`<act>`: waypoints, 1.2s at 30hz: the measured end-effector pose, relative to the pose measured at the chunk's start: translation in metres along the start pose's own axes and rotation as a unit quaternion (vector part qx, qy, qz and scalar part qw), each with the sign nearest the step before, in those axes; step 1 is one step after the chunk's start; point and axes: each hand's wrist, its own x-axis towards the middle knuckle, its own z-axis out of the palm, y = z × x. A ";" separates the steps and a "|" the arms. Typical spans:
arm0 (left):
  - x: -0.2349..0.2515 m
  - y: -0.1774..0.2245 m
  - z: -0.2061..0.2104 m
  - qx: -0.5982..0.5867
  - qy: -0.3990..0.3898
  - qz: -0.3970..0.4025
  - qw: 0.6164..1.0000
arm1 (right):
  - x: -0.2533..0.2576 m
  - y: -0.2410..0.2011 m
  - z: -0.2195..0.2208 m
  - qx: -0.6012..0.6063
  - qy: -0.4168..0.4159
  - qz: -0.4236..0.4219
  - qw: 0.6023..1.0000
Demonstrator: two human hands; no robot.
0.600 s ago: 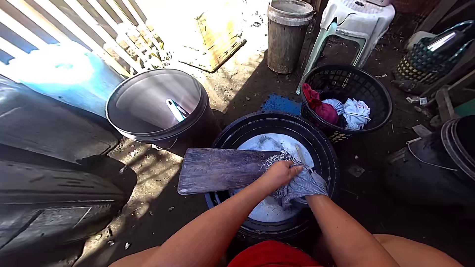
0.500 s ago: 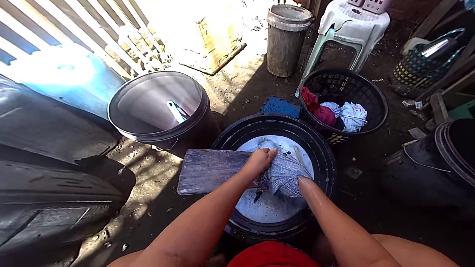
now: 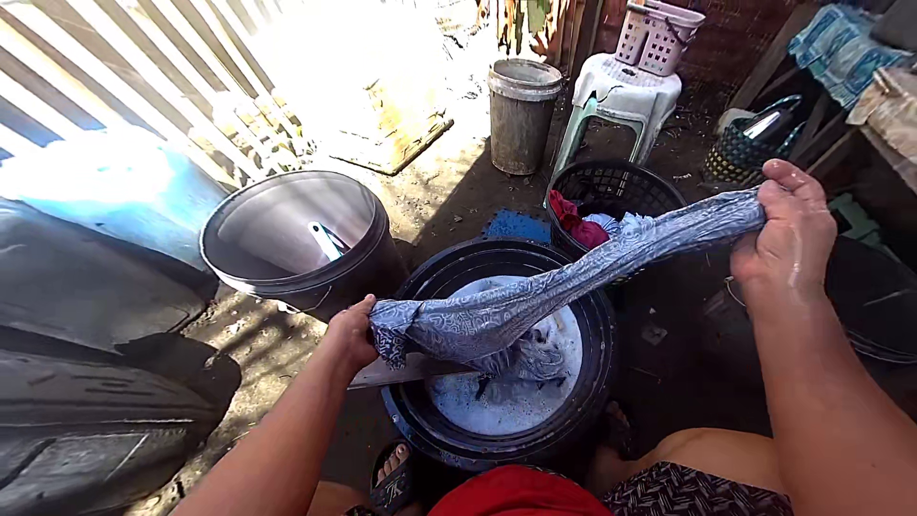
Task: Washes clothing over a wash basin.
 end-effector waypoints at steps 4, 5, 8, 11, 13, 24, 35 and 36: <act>-0.064 0.037 0.020 -0.025 -0.154 0.023 0.988 | -0.016 0.022 0.004 -0.097 -0.062 0.028 0.993; -0.080 0.048 0.022 -0.040 -0.200 0.047 0.978 | -0.021 0.027 0.009 -0.103 -0.080 0.043 0.991; -0.103 0.073 0.019 -0.118 -0.339 0.164 0.919 | -0.031 0.041 0.029 -0.091 -0.118 0.084 0.985; -0.077 0.031 0.012 -0.126 -0.334 0.199 0.913 | -0.038 0.058 0.047 -0.137 -0.215 0.138 0.957; -0.058 -0.022 0.004 -0.007 -0.286 0.070 0.956 | -0.045 0.076 0.059 -0.293 -0.345 0.170 0.876; -0.057 0.010 -0.006 -0.150 -0.521 0.023 0.840 | -0.258 0.283 0.078 -0.469 -0.730 0.304 0.394; -0.016 -0.065 -0.040 -0.063 -0.415 -0.077 0.905 | -0.270 0.306 0.058 -0.566 -0.636 0.395 0.345; -0.012 -0.063 -0.044 -0.080 -0.445 -0.048 0.890 | -0.267 0.305 0.056 -0.570 -0.646 0.382 0.334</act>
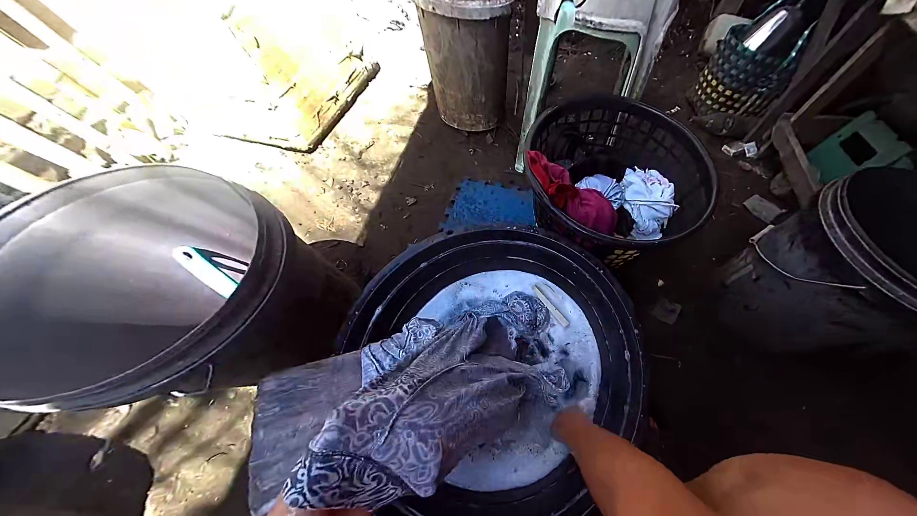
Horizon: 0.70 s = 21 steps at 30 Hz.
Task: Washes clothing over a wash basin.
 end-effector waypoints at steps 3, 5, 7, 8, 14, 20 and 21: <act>-0.004 0.007 0.005 0.023 0.026 0.006 0.999 | 0.008 0.006 -0.005 -0.074 -0.008 0.019 0.997; -0.003 0.010 0.017 0.030 0.053 -0.020 0.998 | 0.012 0.013 -0.009 -0.008 0.056 0.037 0.998; -0.003 0.012 0.016 0.042 0.050 -0.032 0.997 | 0.014 0.020 -0.017 0.013 0.100 0.030 0.994; -0.004 0.011 0.010 0.040 0.034 -0.026 0.998 | 0.015 0.023 -0.020 0.020 0.123 0.019 0.992; -0.009 -0.006 -0.021 -0.011 0.039 -0.001 0.999 | 0.026 0.039 -0.036 0.017 0.221 0.001 0.975; -0.007 -0.010 -0.023 -0.009 0.028 0.010 1.000 | 0.040 0.038 -0.045 -0.008 0.113 0.098 0.989; -0.006 -0.010 -0.023 -0.012 0.028 0.011 0.999 | 0.044 0.037 -0.045 0.004 0.120 0.102 0.988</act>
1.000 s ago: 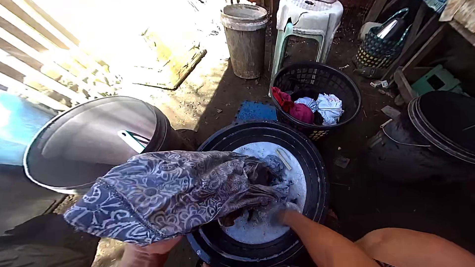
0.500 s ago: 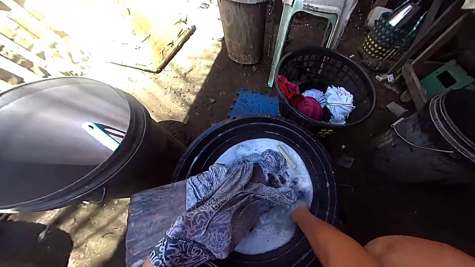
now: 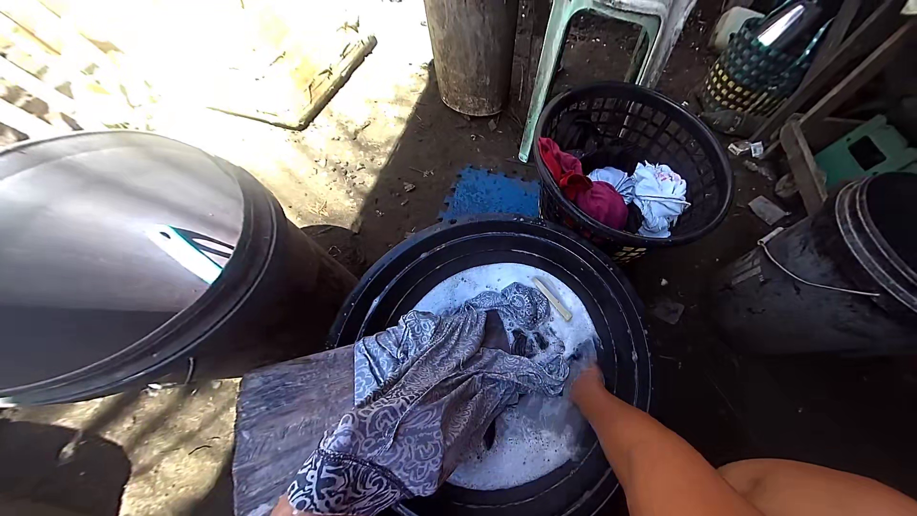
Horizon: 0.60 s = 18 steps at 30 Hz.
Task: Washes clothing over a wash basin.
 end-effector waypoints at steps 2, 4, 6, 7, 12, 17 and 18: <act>0.001 0.000 0.001 -0.005 0.005 0.004 1.000 | 0.005 -0.001 0.002 0.022 0.035 0.017 0.999; 0.002 0.002 0.005 -0.003 0.013 0.006 1.000 | 0.007 -0.001 0.010 -0.017 0.075 0.010 0.997; 0.004 0.005 0.015 0.005 0.053 0.002 0.999 | -0.003 -0.007 0.023 -0.072 0.031 -0.013 0.997; 0.005 0.005 0.018 0.006 0.068 -0.004 0.998 | -0.012 -0.014 0.034 -0.087 -0.001 -0.022 0.996; 0.011 -0.002 0.026 -0.003 0.100 -0.031 0.994 | -0.035 -0.046 0.047 -0.091 -0.103 -0.136 0.981; 0.014 -0.006 0.021 0.010 0.132 -0.052 0.990 | -0.053 -0.036 0.024 -0.093 -0.093 -0.228 0.965; 0.015 -0.005 0.021 0.005 0.146 -0.059 0.987 | -0.046 -0.033 0.021 -0.065 -0.097 -0.227 0.967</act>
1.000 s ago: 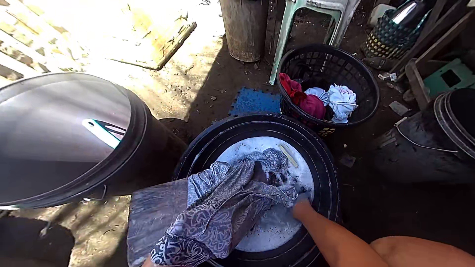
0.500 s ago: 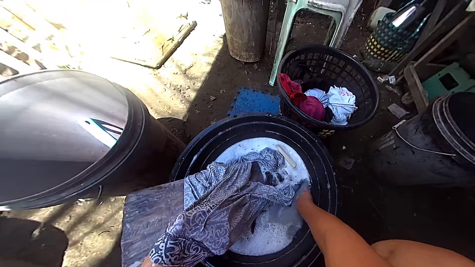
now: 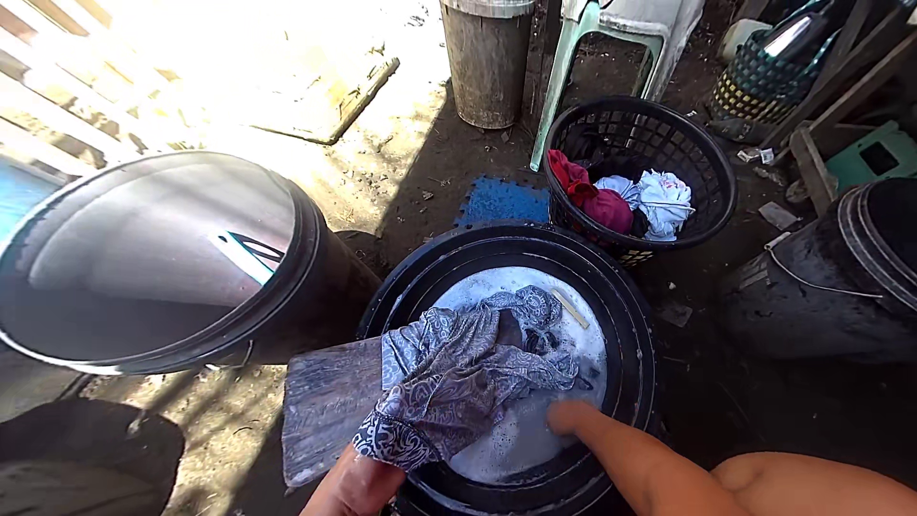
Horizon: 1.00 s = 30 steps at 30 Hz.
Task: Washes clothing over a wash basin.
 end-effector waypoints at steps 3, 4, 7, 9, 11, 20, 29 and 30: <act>0.003 -0.001 0.001 -0.022 0.044 -0.013 0.999 | 0.008 0.017 -0.014 0.183 -0.023 0.028 0.983; 0.005 -0.001 0.003 -0.024 0.057 -0.012 0.998 | 0.006 0.024 -0.014 0.304 -0.029 0.035 0.952; 0.011 -0.006 0.009 -0.019 0.089 -0.021 0.996 | -0.006 0.028 -0.011 0.594 -0.121 -0.110 0.788; 0.017 -0.010 0.016 -0.020 0.100 -0.035 0.994 | -0.019 0.003 -0.029 0.635 -0.145 -0.288 0.702; 0.021 -0.012 0.026 -0.036 0.101 -0.043 0.993 | -0.054 -0.040 -0.059 0.662 -0.056 -0.373 0.647; 0.005 -0.015 0.132 0.016 -0.003 0.109 0.994 | -0.134 -0.137 -0.104 0.453 0.506 -0.320 0.660; 0.010 -0.006 0.139 0.055 0.039 0.184 0.981 | -0.153 -0.147 -0.103 0.450 0.492 -0.337 0.665; 0.011 -0.005 0.147 0.033 0.017 0.166 0.985 | -0.157 -0.144 -0.107 0.468 0.495 -0.303 0.666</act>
